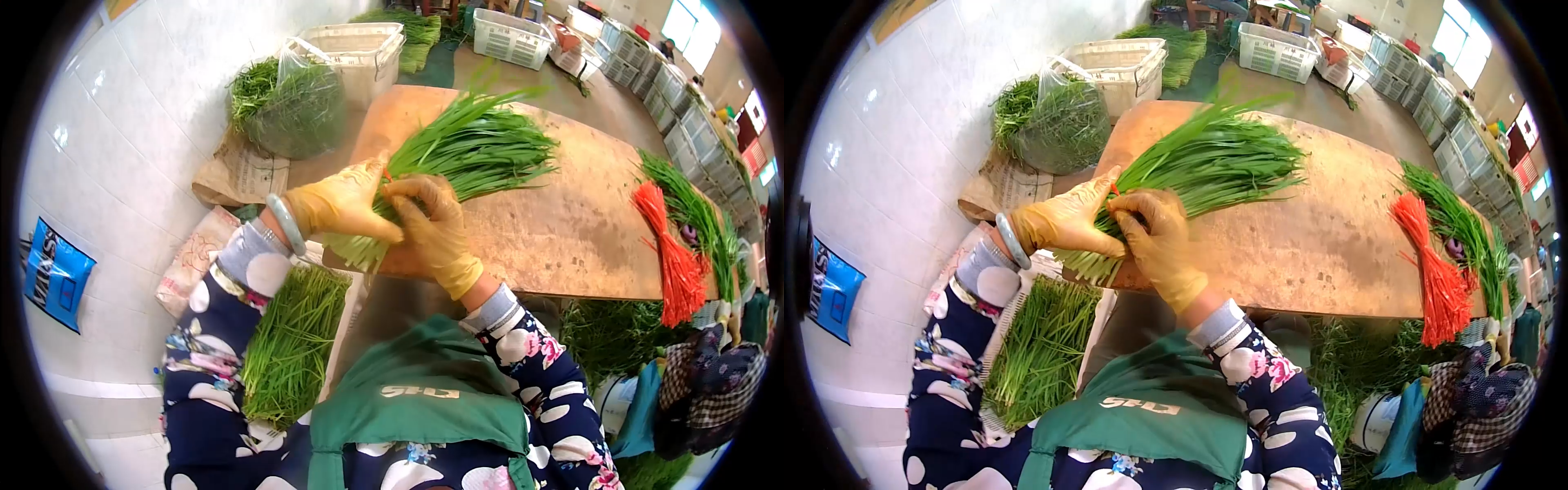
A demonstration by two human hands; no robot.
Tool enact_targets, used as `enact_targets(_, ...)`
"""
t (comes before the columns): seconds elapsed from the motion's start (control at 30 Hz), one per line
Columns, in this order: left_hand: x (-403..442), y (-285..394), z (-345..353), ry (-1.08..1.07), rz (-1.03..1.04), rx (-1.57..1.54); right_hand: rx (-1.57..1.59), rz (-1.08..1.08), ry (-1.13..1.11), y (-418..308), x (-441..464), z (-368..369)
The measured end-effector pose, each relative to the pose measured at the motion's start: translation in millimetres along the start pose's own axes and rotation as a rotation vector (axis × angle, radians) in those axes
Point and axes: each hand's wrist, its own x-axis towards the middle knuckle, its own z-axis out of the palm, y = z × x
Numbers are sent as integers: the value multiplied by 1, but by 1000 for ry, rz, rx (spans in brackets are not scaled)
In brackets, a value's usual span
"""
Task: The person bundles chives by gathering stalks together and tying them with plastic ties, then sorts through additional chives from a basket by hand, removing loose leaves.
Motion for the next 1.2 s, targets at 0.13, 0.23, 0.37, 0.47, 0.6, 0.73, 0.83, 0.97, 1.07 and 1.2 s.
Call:
enact_targets(0.13,8,1,50,136,-80,52,177,136,22,-7,6,-3)
enact_targets(0.23,8,17,70,484,-234,385,-41,-67,-14,-13,-3,-14)
enact_targets(0.37,7,19,57,310,-297,354,24,21,-67,-22,-32,-55)
enact_targets(0.47,9,22,50,176,-288,350,329,263,-6,-12,-50,-69)
enact_targets(0.6,8,25,35,84,-271,223,545,460,-75,-23,-39,-80)
enact_targets(0.73,29,-12,-6,-167,-252,-674,394,756,-19,-26,-17,-115)
enact_targets(0.83,58,-36,-8,-340,-263,-860,334,957,-267,-10,-13,-114)
enact_targets(0.97,65,-13,4,-413,-218,-883,346,981,-279,2,-1,-85)
enact_targets(1.07,49,5,17,-351,-145,-1088,584,1063,-221,-23,5,-77)
enact_targets(1.2,6,46,10,21,92,-1143,335,518,-115,-10,-4,-61)
